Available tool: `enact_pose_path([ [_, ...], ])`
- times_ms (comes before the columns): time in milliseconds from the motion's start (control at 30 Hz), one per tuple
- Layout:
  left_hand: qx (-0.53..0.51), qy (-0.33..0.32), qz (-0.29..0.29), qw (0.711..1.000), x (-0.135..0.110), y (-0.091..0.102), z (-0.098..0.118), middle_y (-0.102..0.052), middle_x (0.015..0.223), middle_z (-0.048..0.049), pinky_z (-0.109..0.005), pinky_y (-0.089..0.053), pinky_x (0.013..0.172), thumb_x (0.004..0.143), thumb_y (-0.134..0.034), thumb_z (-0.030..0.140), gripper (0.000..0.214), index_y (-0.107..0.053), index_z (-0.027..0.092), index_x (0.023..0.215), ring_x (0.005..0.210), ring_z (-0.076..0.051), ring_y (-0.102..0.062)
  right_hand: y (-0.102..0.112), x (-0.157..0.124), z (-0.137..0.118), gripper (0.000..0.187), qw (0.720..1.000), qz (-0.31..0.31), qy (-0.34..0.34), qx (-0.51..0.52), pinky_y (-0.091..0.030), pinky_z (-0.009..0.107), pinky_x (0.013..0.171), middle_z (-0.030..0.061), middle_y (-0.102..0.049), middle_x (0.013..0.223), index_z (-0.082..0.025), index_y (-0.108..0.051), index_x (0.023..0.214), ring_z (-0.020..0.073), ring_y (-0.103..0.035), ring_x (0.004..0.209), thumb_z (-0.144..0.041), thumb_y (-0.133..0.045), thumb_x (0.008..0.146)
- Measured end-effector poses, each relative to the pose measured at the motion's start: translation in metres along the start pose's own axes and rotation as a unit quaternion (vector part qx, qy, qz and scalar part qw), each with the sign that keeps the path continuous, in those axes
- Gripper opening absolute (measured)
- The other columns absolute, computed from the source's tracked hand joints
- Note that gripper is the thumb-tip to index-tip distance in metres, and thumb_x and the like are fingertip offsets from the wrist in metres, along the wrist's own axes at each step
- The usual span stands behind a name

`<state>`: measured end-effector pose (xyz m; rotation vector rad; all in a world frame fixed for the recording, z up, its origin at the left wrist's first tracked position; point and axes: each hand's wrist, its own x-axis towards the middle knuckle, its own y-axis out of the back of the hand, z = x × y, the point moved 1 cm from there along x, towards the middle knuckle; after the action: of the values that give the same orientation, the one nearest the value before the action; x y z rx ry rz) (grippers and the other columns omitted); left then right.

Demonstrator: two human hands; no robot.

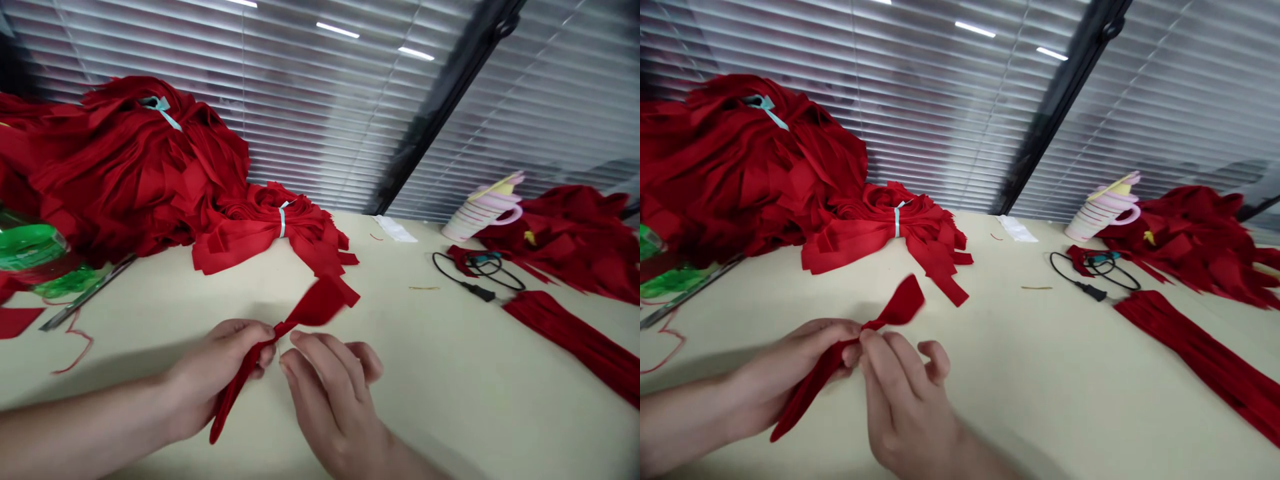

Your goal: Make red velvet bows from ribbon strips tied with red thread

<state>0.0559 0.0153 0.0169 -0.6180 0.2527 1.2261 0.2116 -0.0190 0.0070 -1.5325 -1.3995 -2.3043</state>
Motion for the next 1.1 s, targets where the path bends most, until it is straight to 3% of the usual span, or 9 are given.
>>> enact_pose_path([
  [100,-0.056,0.04,-0.01,0.998,-0.002,-0.003,0.002,-0.045,0.061,0.0027,-0.023,-0.036,0.065,0.075,-0.054,0.027,0.02,-0.045,0.016,0.061,0.063,-0.01,-0.041,0.001,0.001,-0.002,0.022,0.999,-0.01,0.01,0.036,-0.031,0.032,0.064,0.0074,-0.062,0.089,-0.013,-0.059,0.088,0.0152,-0.054,0.073,0.002,-0.047,0.077],
  [200,-0.082,0.05,-0.009,0.995,-0.001,-0.003,0.005,-0.044,0.061,0.0032,-0.023,-0.037,0.065,0.075,-0.054,0.026,0.02,-0.043,0.017,0.062,0.063,-0.01,-0.041,-0.006,0.0,0.0,0.015,0.985,-0.011,-0.109,0.134,-0.038,0.029,0.063,0.0063,-0.054,0.085,-0.015,-0.054,0.09,0.014,-0.054,0.071,-0.004,-0.05,0.08],
  [267,-0.105,0.052,-0.005,0.993,0.0,-0.002,0.006,-0.041,0.06,0.0041,-0.022,-0.037,0.064,0.075,-0.054,0.026,0.02,-0.041,0.018,0.063,0.061,-0.01,-0.039,-0.013,-0.003,0.003,0.01,0.958,-0.015,-0.2,0.204,-0.043,0.026,0.062,0.0069,-0.049,0.09,-0.017,-0.05,0.089,0.0141,-0.054,0.075,-0.008,-0.049,0.083],
  [333,-0.127,0.057,-0.007,0.99,0.001,0.0,0.006,-0.038,0.06,0.0049,-0.022,-0.037,0.064,0.075,-0.055,0.025,0.02,-0.04,0.018,0.063,0.059,-0.009,-0.038,-0.018,-0.006,0.007,0.008,0.928,-0.041,-0.25,0.273,-0.045,0.024,0.059,0.0063,-0.046,0.092,-0.018,-0.047,0.086,0.0126,-0.053,0.074,-0.01,-0.046,0.085],
  [533,-0.113,0.072,-0.021,0.991,0.0,0.001,0.002,-0.038,0.059,0.0046,-0.021,-0.037,0.061,0.071,-0.056,0.026,0.018,-0.044,0.017,0.061,0.06,-0.009,-0.039,-0.014,-0.002,0.005,0.011,0.874,-0.072,-0.21,0.431,-0.048,0.029,0.079,0.0076,-0.045,0.103,-0.019,-0.045,0.086,0.0154,-0.053,0.091,-0.008,-0.042,0.084],
  [667,-0.071,0.071,-0.027,0.995,-0.002,-0.003,-0.002,-0.042,0.056,0.0036,-0.02,-0.034,0.055,0.067,-0.055,0.025,0.019,-0.045,0.016,0.054,0.056,-0.009,-0.036,-0.01,0.002,0.001,0.017,0.831,-0.081,-0.166,0.525,-0.049,0.032,0.081,0.0083,-0.051,0.103,-0.02,-0.044,0.092,0.0165,-0.053,0.094,-0.005,-0.04,0.084],
  [800,-0.08,0.068,-0.045,0.993,-0.003,-0.004,-0.003,-0.04,0.055,0.0039,-0.021,-0.036,0.059,0.069,-0.055,0.024,0.021,-0.045,0.016,0.052,0.057,-0.009,-0.037,-0.011,0.002,0.001,0.012,0.786,-0.084,-0.211,0.575,-0.049,0.031,0.075,0.0054,-0.052,0.087,-0.019,-0.043,0.089,0.0149,-0.052,0.084,-0.008,-0.038,0.087],
  [1033,-0.139,0.064,-0.08,0.985,-0.006,-0.003,0.0,-0.04,0.058,0.0029,-0.023,-0.039,0.067,0.072,-0.056,0.023,0.022,-0.045,0.016,0.054,0.061,-0.011,-0.04,-0.005,0.0,0.001,0.011,0.74,-0.084,-0.256,0.616,-0.045,0.034,0.078,0.005,-0.047,0.086,-0.019,-0.046,0.089,0.0157,-0.05,0.086,-0.013,-0.037,0.091],
  [1100,-0.145,0.058,-0.097,0.983,-0.007,-0.002,0.0,-0.039,0.057,0.0032,-0.023,-0.038,0.067,0.073,-0.056,0.023,0.023,-0.045,0.016,0.055,0.06,-0.01,-0.039,-0.003,0.002,0.002,0.01,0.713,-0.075,-0.279,0.638,-0.044,0.032,0.075,0.0046,-0.047,0.085,-0.019,-0.048,0.088,0.0148,-0.049,0.083,-0.014,-0.039,0.091],
])
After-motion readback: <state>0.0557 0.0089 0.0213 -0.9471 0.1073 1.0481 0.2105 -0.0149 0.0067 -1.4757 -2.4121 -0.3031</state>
